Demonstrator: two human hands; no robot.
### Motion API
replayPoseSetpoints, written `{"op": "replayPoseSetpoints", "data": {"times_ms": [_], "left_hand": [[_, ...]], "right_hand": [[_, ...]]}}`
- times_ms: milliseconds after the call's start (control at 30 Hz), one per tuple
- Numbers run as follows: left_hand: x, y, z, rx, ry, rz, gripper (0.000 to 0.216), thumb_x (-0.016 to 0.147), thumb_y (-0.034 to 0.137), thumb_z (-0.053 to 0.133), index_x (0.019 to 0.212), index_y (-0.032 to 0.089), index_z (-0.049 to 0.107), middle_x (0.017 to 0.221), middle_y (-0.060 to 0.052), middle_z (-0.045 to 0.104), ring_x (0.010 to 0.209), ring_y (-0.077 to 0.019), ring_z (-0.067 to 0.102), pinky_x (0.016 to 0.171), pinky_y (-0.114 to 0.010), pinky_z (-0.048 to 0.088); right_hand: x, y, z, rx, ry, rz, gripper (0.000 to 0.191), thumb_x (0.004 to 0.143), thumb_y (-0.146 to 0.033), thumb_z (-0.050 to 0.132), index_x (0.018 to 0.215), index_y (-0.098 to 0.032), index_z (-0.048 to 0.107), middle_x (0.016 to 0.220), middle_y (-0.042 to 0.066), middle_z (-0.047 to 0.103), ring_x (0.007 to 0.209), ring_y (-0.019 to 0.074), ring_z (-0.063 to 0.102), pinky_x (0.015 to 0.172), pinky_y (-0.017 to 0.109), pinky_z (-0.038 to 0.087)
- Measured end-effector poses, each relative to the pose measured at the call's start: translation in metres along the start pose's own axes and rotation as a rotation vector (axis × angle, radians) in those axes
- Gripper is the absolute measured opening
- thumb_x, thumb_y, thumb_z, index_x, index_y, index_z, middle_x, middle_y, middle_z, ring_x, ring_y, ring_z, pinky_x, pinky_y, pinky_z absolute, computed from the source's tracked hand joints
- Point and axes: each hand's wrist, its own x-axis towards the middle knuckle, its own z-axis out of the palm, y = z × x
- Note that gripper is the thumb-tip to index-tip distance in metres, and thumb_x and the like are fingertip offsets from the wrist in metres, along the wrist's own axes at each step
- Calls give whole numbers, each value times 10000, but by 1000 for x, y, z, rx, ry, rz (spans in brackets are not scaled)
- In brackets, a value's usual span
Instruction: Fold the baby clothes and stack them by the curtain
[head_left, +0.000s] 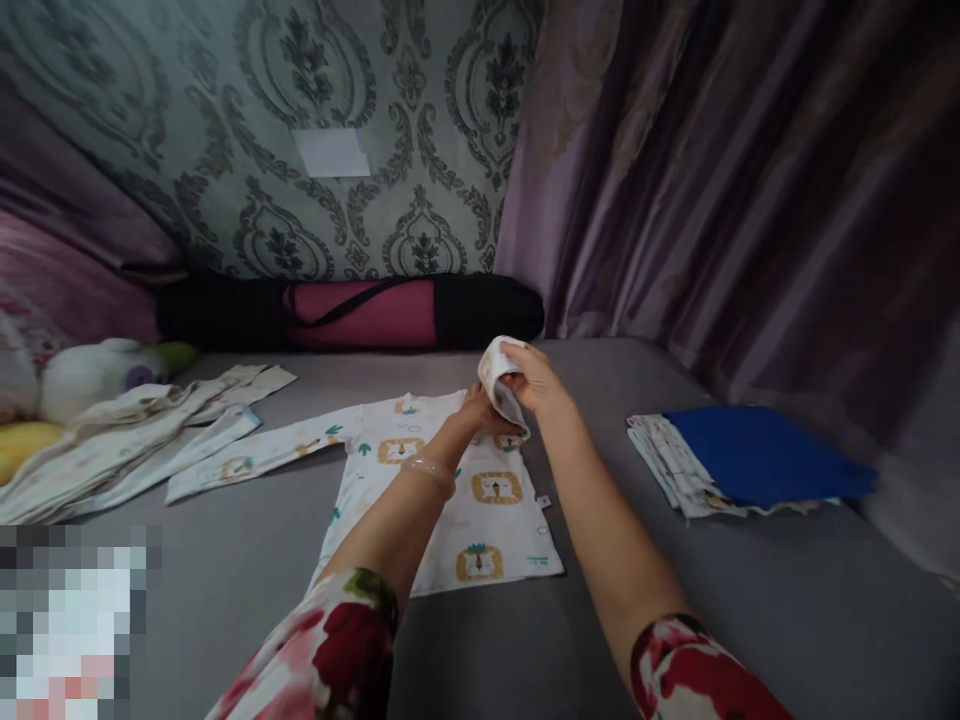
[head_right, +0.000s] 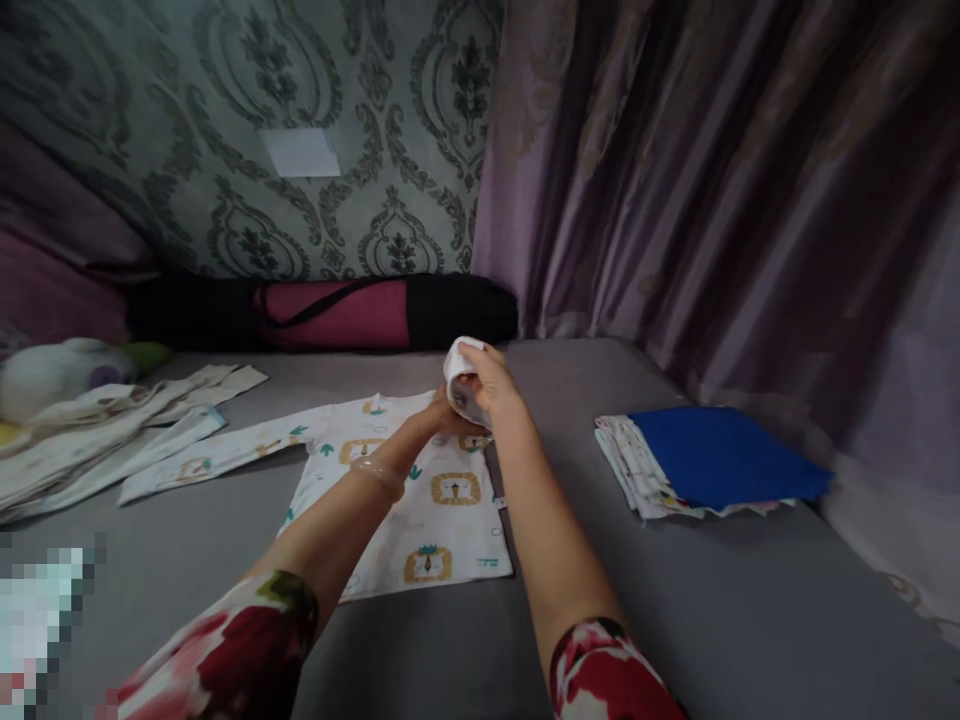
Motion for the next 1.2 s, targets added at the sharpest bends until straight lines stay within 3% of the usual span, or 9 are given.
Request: {"op": "replayPoseSetpoints", "data": {"times_ms": [167, 300, 467, 600, 733, 867, 967, 1067, 1200], "left_hand": [[-16, 8, -8, -18, 66, -97, 972, 564, 710, 690, 1302, 111, 484, 1286, -192, 491, 1196, -378, 445, 976, -421, 392], [-35, 3, -19, -134, 181, -72, 823, 622, 531, 757, 1288, 120, 503, 1323, -184, 477, 1235, -350, 432, 1028, -424, 357], [-85, -26, -38, -771, 329, -338, 455, 785, 393, 671, 1158, 147, 585, 1121, -127, 617, 976, -231, 618, 852, -343, 493], [-119, -50, -44, -1243, 427, -597, 309, 829, 365, 650, 1009, 126, 571, 957, -105, 656, 767, -151, 664, 686, -247, 526], [-128, -63, -40, -1448, 481, -658, 360, 894, 475, 532, 924, 116, 549, 808, -104, 672, 709, -157, 682, 675, -258, 540], [-127, -70, -36, -1451, 446, -673, 581, 843, 685, 424, 896, 128, 582, 637, -54, 637, 595, -174, 661, 517, -239, 505], [-126, -71, -35, -1299, 466, -657, 471, 732, 578, 655, 887, 139, 581, 576, -5, 605, 469, -140, 598, 418, -201, 440], [-125, -72, -35, -1213, 502, -609, 361, 659, 360, 740, 908, 155, 576, 636, 9, 621, 457, -115, 578, 405, -189, 442], [-125, -75, -37, -1252, 589, -542, 320, 658, 274, 683, 945, 180, 577, 816, -11, 645, 587, -139, 633, 480, -252, 539]], "right_hand": [[-3, -31, -22, 11, 64, -85, 80, 718, -112, 630, 750, -159, 573, 556, -47, 595, 450, 72, 512, 322, 142, 311], [-7, -43, -21, -16, 117, -121, 77, 719, -109, 599, 761, -165, 565, 546, -49, 582, 446, 79, 505, 315, 152, 275], [-7, -36, -4, -202, 121, -199, 160, 725, -169, 609, 885, -175, 613, 590, -59, 568, 475, 87, 497, 355, 162, 295], [-6, -2, 22, -482, 126, -316, 266, 739, -209, 597, 1002, -180, 625, 754, -30, 628, 626, 111, 574, 506, 188, 427], [-17, 59, 50, -855, 89, -415, 312, 804, -220, 528, 1101, -166, 608, 947, 36, 681, 873, 156, 626, 786, 259, 482], [-34, 108, 60, -1160, -270, -250, 476, 790, -379, 619, 1217, -172, 579, 1088, 102, 685, 995, 232, 637, 856, 313, 480], [-29, 110, 48, -1172, -302, -253, 395, 818, -396, 612, 1150, -183, 633, 1093, 89, 696, 989, 211, 650, 845, 279, 487], [-5, 85, 17, -1097, -126, -230, 228, 897, -281, 511, 1016, -194, 685, 985, 31, 729, 859, 127, 679, 739, 189, 498], [23, 54, -45, -1149, 78, -191, 308, 932, -188, 396, 1111, -152, 644, 1038, 76, 717, 805, 105, 683, 660, 171, 497]]}}
